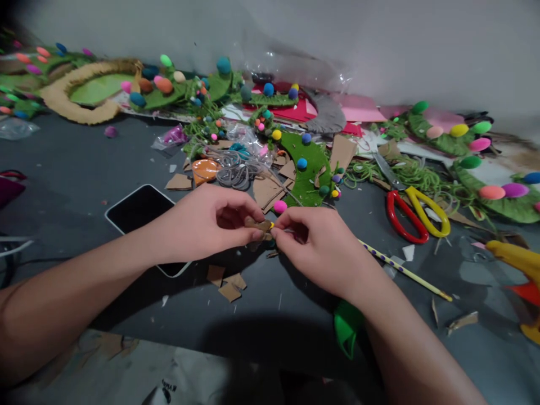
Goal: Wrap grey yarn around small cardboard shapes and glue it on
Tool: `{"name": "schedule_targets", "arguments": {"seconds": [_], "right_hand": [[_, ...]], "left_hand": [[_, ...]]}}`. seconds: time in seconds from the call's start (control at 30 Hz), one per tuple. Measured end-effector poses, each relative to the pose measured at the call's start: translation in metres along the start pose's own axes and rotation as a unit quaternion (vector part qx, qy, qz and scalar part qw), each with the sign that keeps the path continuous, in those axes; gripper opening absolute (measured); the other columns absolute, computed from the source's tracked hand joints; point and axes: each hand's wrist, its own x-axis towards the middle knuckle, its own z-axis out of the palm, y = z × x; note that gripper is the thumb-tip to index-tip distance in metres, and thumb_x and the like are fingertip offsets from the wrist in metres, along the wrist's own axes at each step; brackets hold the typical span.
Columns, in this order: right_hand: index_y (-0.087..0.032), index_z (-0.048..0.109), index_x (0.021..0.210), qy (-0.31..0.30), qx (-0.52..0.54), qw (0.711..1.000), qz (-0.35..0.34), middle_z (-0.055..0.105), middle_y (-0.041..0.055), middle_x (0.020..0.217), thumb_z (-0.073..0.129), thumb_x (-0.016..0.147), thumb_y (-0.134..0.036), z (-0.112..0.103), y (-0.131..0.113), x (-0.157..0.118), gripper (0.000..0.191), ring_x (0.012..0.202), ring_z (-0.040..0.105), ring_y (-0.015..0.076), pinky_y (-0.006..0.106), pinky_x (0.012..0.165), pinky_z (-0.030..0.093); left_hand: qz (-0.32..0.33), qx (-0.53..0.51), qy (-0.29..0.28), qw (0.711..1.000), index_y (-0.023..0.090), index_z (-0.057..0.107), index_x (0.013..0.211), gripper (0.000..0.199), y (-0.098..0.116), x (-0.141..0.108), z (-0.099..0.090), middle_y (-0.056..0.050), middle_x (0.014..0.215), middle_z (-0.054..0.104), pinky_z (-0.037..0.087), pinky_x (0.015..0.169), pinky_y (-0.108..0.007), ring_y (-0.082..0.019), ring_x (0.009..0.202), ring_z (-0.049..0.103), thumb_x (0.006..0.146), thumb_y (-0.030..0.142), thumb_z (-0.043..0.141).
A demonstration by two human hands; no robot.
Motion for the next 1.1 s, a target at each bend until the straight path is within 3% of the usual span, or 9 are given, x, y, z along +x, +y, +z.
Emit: {"name": "schedule_targets", "arguments": {"seconds": [0.1, 0.2, 0.33, 0.47, 0.7, 0.87, 1.1], "right_hand": [[-0.019, 0.072, 0.074, -0.013, 0.069, 0.997, 0.042, 0.057, -0.0042, 0.058, 0.065, 0.087, -0.030, 0.000, -0.005, 0.001, 0.018, 0.053, 0.044, 0.0086, 0.023, 0.047, 0.032], [-0.019, 0.073, 0.078, 0.000, 0.109, 0.993, 0.041, 0.056, -0.0043, 0.059, 0.065, 0.089, -0.031, 0.001, -0.006, 0.000, 0.019, 0.051, 0.041, 0.0074, 0.022, 0.045, 0.028], [-0.018, 0.075, 0.082, 0.068, 0.080, 0.994, -0.008, 0.057, -0.0038, 0.059, 0.066, 0.088, -0.025, 0.007, -0.006, -0.003, 0.013, 0.051, 0.043, 0.0081, 0.022, 0.045, 0.031], [-0.018, 0.074, 0.086, 0.148, 0.008, 0.984, -0.095, 0.067, -0.0012, 0.069, 0.066, 0.089, -0.019, 0.016, -0.005, -0.005, 0.008, 0.058, 0.054, 0.0101, 0.023, 0.054, 0.042], [-0.022, 0.069, 0.107, 0.199, -0.118, 0.945, -0.230, 0.075, 0.0062, 0.097, 0.061, 0.095, -0.016, 0.018, 0.005, -0.008, 0.016, 0.085, 0.069, 0.0188, 0.031, 0.076, 0.052], [-0.021, 0.068, 0.111, 0.214, -0.174, 0.926, -0.257, 0.075, 0.0077, 0.103, 0.063, 0.093, -0.014, 0.015, 0.008, -0.010, 0.020, 0.091, 0.071, 0.0203, 0.032, 0.080, 0.053], [-0.023, 0.070, 0.108, 0.240, -0.119, 0.930, -0.253, 0.077, 0.0058, 0.101, 0.064, 0.092, -0.012, 0.016, 0.007, -0.008, 0.021, 0.088, 0.071, 0.0190, 0.032, 0.083, 0.054]], "left_hand": [[0.034, 0.041, 0.014, 0.998, 0.017, 0.074, 0.090, 0.013, -0.001, -0.002, 0.001, 0.000, 0.072, 0.072, 0.051, 0.058, -0.024, -0.012, 0.064, 0.064, 0.081, 0.026, 0.073], [0.047, 0.040, 0.036, 0.997, 0.016, 0.073, 0.091, 0.013, -0.001, -0.003, 0.001, 0.000, 0.072, 0.072, 0.051, 0.058, -0.024, -0.012, 0.064, 0.065, 0.082, 0.026, 0.072], [0.039, 0.023, 0.068, 0.997, 0.016, 0.075, 0.096, 0.017, -0.002, -0.002, 0.002, -0.002, 0.075, 0.074, 0.052, 0.061, -0.025, -0.013, 0.067, 0.067, 0.083, 0.027, 0.072], [0.038, 0.023, 0.094, 0.995, 0.018, 0.078, 0.100, 0.022, -0.005, 0.000, 0.003, -0.003, 0.074, 0.074, 0.050, 0.058, -0.026, -0.014, 0.065, 0.066, 0.085, 0.033, 0.073], [0.011, -0.160, 0.127, 0.979, 0.014, 0.074, 0.095, 0.020, -0.005, 0.005, 0.004, -0.004, 0.083, 0.075, 0.059, 0.067, -0.027, -0.015, 0.072, 0.070, 0.080, 0.027, 0.079], [-0.010, -0.238, 0.160, 0.958, 0.013, 0.071, 0.094, 0.024, -0.003, 0.007, 0.003, -0.001, 0.078, 0.072, 0.058, 0.065, -0.025, -0.012, 0.068, 0.067, 0.076, 0.022, 0.083], [-0.019, -0.351, 0.130, 0.927, 0.014, 0.072, 0.095, 0.022, -0.012, 0.010, 0.005, -0.001, 0.084, 0.073, 0.060, 0.067, -0.022, -0.010, 0.071, 0.068, 0.078, 0.020, 0.083]]}}
